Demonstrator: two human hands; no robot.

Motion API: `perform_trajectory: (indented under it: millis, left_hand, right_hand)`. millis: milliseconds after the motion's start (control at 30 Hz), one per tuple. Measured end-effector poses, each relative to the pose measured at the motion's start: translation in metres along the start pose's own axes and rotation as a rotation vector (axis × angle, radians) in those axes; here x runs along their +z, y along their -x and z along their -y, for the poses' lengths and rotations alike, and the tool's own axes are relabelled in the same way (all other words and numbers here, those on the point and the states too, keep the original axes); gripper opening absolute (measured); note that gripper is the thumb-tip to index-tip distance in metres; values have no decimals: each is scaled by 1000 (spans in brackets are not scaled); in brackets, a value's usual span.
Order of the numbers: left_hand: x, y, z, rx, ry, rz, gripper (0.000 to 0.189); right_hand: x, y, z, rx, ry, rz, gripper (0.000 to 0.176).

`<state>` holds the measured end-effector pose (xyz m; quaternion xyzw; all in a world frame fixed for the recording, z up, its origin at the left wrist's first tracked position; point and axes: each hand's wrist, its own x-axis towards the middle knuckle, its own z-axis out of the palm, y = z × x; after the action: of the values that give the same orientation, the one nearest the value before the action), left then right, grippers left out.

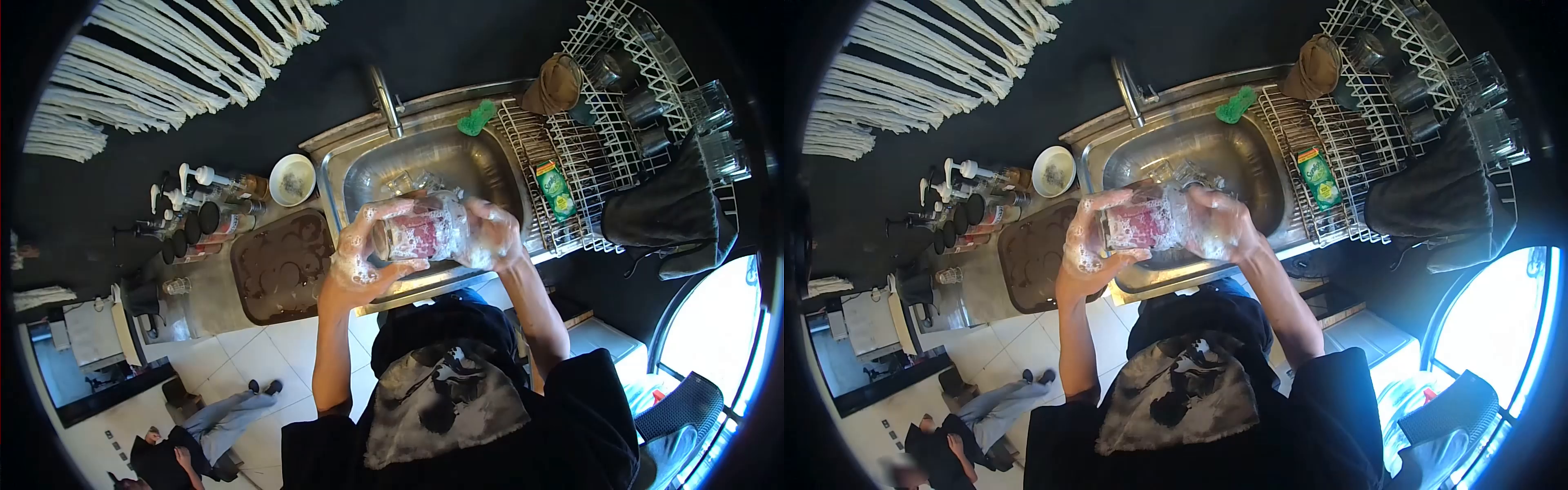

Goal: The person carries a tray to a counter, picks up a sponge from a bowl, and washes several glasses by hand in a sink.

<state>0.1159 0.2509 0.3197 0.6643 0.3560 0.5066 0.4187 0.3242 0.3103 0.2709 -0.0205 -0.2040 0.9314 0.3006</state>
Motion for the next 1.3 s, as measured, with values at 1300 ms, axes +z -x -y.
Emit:
perform_trajectory:
  millis: [1300]
  left_hand:
    - [35,-22,33,-492,204,-169,43]
  right_hand:
    - [11,0,-11,-223,571,-501,42]
